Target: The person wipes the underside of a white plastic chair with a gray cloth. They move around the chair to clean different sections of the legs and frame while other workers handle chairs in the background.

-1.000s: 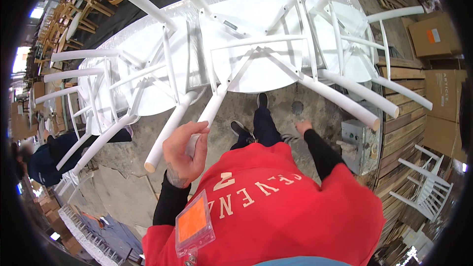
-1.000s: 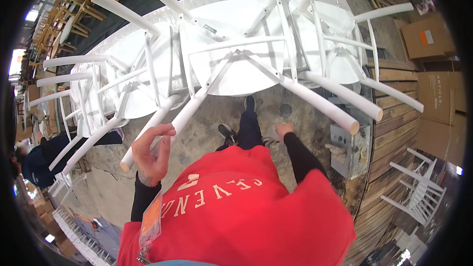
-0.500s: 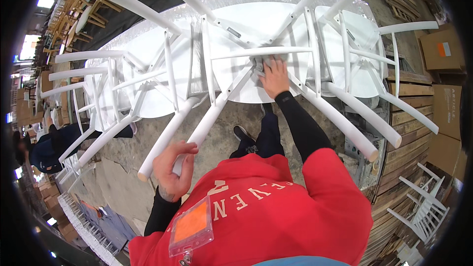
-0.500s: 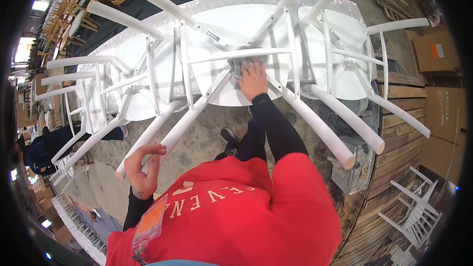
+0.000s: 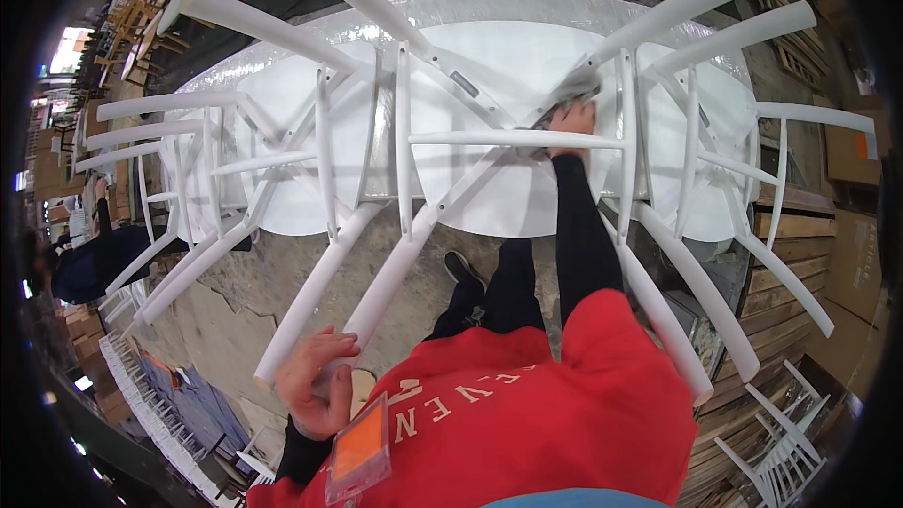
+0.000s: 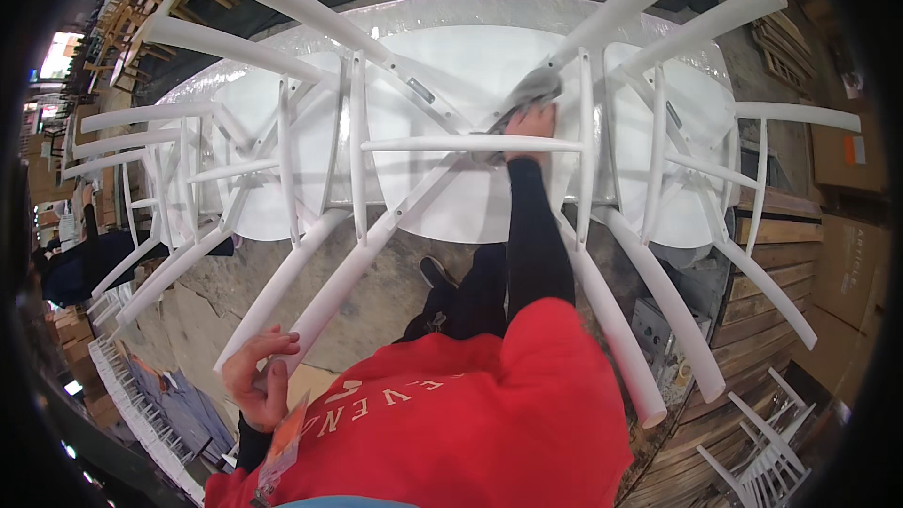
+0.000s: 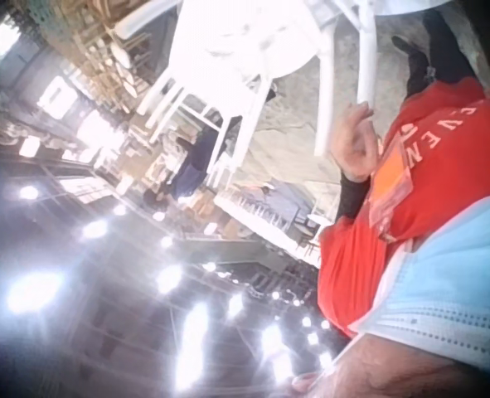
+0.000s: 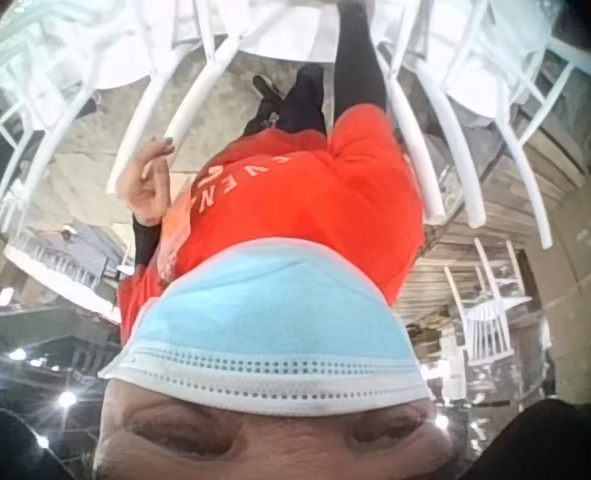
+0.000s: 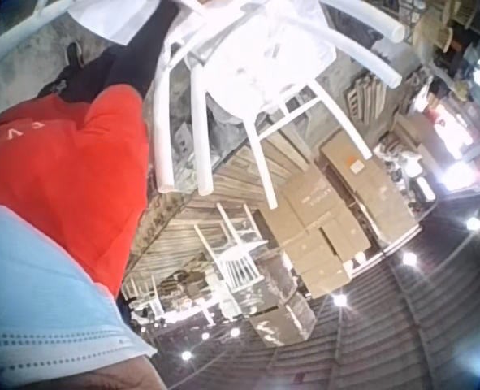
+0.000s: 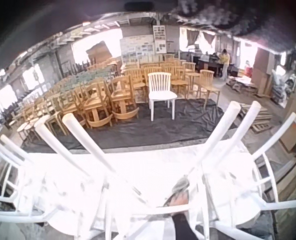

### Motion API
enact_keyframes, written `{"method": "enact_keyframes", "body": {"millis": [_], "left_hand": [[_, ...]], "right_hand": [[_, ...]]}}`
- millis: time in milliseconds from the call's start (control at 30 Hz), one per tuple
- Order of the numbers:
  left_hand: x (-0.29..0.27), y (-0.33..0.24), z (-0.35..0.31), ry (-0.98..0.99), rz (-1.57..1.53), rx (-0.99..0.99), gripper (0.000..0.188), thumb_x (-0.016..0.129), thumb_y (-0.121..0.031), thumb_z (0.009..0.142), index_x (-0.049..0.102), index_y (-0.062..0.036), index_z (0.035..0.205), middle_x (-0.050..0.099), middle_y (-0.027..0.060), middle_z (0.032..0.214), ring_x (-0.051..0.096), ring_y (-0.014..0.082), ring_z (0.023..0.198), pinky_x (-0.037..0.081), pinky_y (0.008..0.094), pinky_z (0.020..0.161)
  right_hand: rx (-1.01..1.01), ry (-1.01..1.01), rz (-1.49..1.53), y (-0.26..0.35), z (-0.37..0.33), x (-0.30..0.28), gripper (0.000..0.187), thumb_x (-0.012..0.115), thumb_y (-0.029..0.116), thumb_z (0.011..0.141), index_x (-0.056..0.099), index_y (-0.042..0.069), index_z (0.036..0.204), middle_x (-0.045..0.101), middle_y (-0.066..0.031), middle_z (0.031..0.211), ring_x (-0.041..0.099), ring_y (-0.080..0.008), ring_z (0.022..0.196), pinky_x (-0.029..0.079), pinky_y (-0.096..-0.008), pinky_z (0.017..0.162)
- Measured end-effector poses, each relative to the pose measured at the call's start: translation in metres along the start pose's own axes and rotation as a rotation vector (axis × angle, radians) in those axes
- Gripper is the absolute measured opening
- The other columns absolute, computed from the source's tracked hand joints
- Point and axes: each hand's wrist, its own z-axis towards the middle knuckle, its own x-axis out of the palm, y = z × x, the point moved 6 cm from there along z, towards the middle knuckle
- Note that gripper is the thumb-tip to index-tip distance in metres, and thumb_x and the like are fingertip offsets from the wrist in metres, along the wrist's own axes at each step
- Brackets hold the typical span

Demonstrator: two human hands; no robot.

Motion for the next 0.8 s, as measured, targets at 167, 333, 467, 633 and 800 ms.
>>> {"method": "enact_keyframes", "body": {"millis": [167, 333, 467, 633, 800], "left_hand": [[0.005, -0.002, -0.009, -0.002, 0.077, -0.060, 0.023, 0.060, 0.001, 0.078, 0.069, 0.0030, 0.098, 0.074, 0.0158, 0.086, 0.073, 0.0319, 0.087, 0.055, 0.0488, 0.093], [0.001, 0.002, -0.005, 0.010, 0.097, -0.062, 0.022, 0.059, 0.001, 0.079, 0.070, 0.0019, 0.099, 0.074, 0.0156, 0.088, 0.073, 0.0318, 0.086, 0.055, 0.0469, 0.092], [0.000, 0.002, -0.010, -0.032, 0.063, -0.090, 0.022, 0.059, 0.001, 0.081, 0.070, 0.0013, 0.100, 0.074, 0.0153, 0.089, 0.073, 0.0309, 0.087, 0.055, 0.0471, 0.093], [0.006, 0.000, -0.012, -0.041, 0.101, -0.099, 0.022, 0.059, 0.002, 0.081, 0.070, 0.0014, 0.100, 0.074, 0.0149, 0.089, 0.073, 0.0300, 0.086, 0.055, 0.0469, 0.094], [0.005, -0.004, -0.009, -0.007, 0.109, -0.077, 0.023, 0.060, 0.003, 0.080, 0.070, 0.0017, 0.101, 0.074, 0.0148, 0.089, 0.073, 0.0296, 0.086, 0.055, 0.0467, 0.094]], "right_hand": [[-0.230, 0.127, -0.107, 0.030, -0.078, -0.001, 0.039, 0.062, 0.027, 0.089, 0.069, -0.002, 0.115, 0.046, -0.0238, 0.149, 0.038, -0.0416, 0.142, 0.029, -0.0607, 0.115], [0.212, 0.067, -0.317, 0.000, 0.033, -0.013, 0.041, 0.058, 0.024, 0.092, 0.065, -0.002, 0.123, 0.044, -0.0238, 0.151, 0.035, -0.0415, 0.144, 0.029, -0.0585, 0.116], [0.028, -0.144, -0.144, 0.007, 0.041, -0.020, 0.040, 0.059, 0.022, 0.091, 0.065, -0.003, 0.121, 0.044, -0.0242, 0.150, 0.037, -0.0418, 0.142, 0.030, -0.0576, 0.116], [-0.231, 0.028, -0.143, 0.013, -0.050, 0.001, 0.036, 0.063, 0.020, 0.086, 0.067, 0.002, 0.117, 0.054, -0.0211, 0.141, 0.046, -0.0418, 0.134, 0.034, -0.0554, 0.114], [-0.129, 0.210, -0.205, -0.001, -0.046, 0.000, 0.048, 0.058, 0.032, 0.090, 0.062, -0.001, 0.125, 0.048, -0.0195, 0.148, 0.037, -0.0415, 0.142, 0.026, -0.0598, 0.118]]}}
